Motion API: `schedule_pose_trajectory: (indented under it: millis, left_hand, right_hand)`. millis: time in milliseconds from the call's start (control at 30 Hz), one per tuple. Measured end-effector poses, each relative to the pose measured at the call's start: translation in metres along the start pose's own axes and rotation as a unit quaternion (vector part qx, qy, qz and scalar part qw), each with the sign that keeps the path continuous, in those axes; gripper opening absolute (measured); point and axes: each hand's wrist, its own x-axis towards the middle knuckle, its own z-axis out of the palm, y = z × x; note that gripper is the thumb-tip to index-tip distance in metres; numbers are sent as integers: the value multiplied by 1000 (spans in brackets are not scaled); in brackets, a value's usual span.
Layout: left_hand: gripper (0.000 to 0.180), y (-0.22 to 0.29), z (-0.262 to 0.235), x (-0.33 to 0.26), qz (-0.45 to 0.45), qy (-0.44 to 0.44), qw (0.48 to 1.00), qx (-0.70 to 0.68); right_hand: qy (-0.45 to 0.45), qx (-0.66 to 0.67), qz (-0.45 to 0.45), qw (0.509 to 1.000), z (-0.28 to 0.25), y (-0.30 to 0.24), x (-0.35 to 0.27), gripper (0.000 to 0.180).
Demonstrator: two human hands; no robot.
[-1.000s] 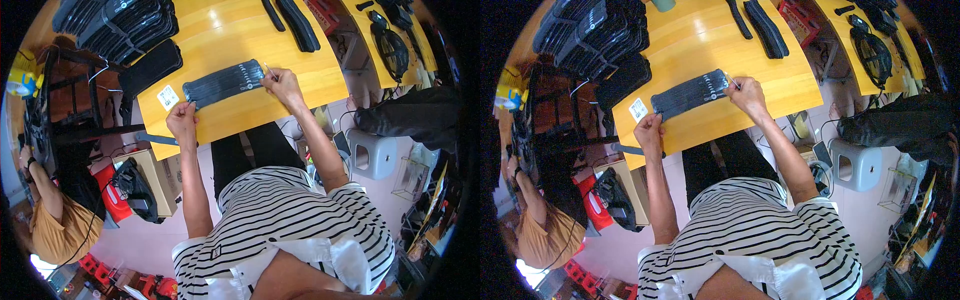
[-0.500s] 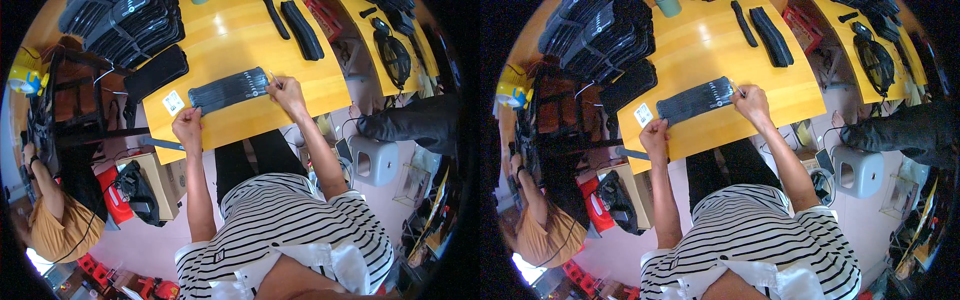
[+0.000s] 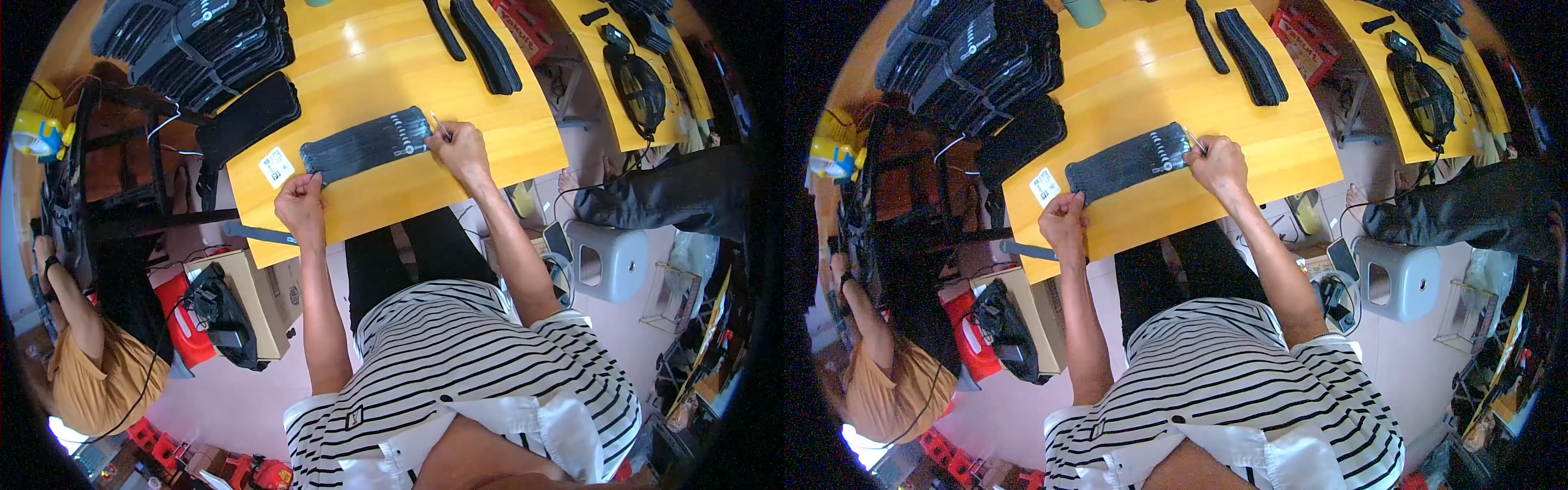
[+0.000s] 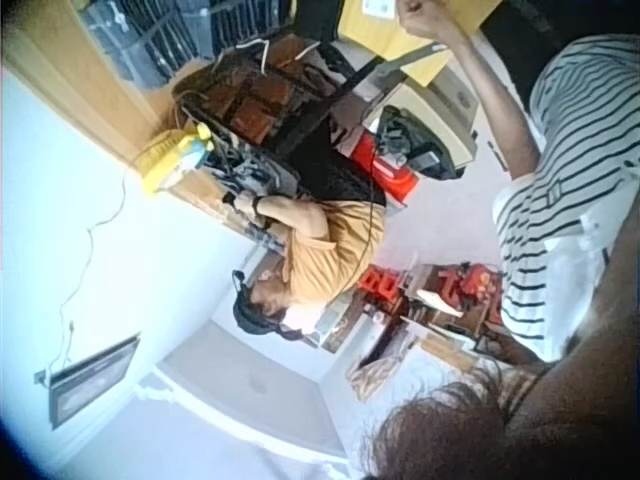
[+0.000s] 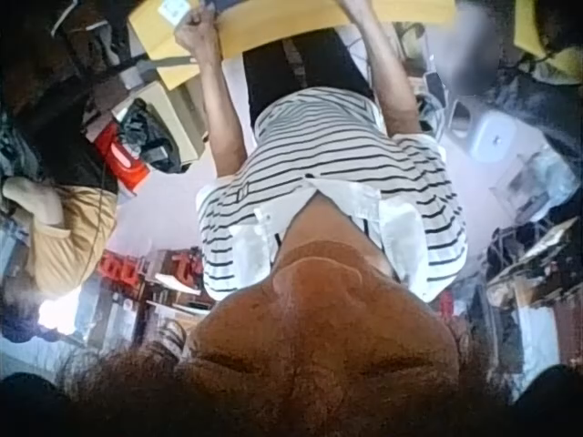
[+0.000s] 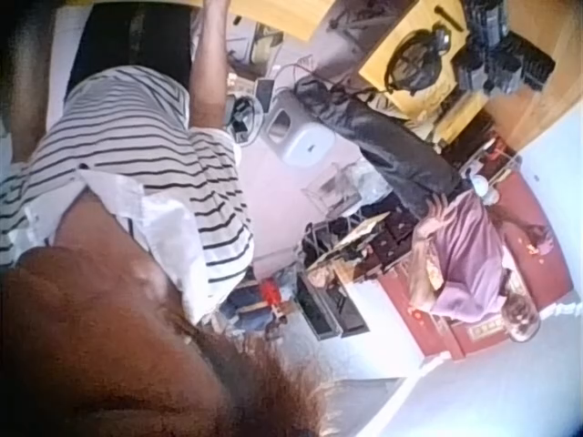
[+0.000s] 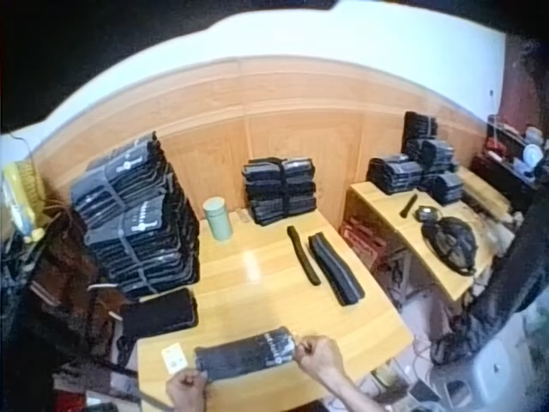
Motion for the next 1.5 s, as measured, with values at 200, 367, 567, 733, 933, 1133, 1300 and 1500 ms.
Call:
schedule_pose_trajectory:
  millis: [200,367,567,733,933,1133,1300,1500]
  left_hand:
    - [11,-2,2,0,9,6,1000,-5]
    - [12,4,1,0,-10,7,1000,-2]
    - [15,-8,4,4,53,53,995,68]
    - [11,-8,-2,8,-39,1,998,-43]
    - [11,3,-18,4,116,82,990,-25]
    - [31,28,25,5,344,26,913,217]
    - [58,19,66,9,395,-42,825,402]
    - [62,5,65,12,366,-90,828,414]
  right_hand:
    - [7,-25,20,999,-1,0,0,19]
    - [4,-23,26,999,-3,-6,0,20]
    - [-9,49,-4,999,-5,-4,2,20]
    - [-44,86,14,995,-10,-7,-1,18]
    - [-72,191,-30,979,-49,-9,-5,11]
    - [105,-148,-113,977,-20,-35,23,15]
    - [202,-269,-258,906,37,-43,41,15]
    - [167,-350,-267,882,52,-39,44,16]
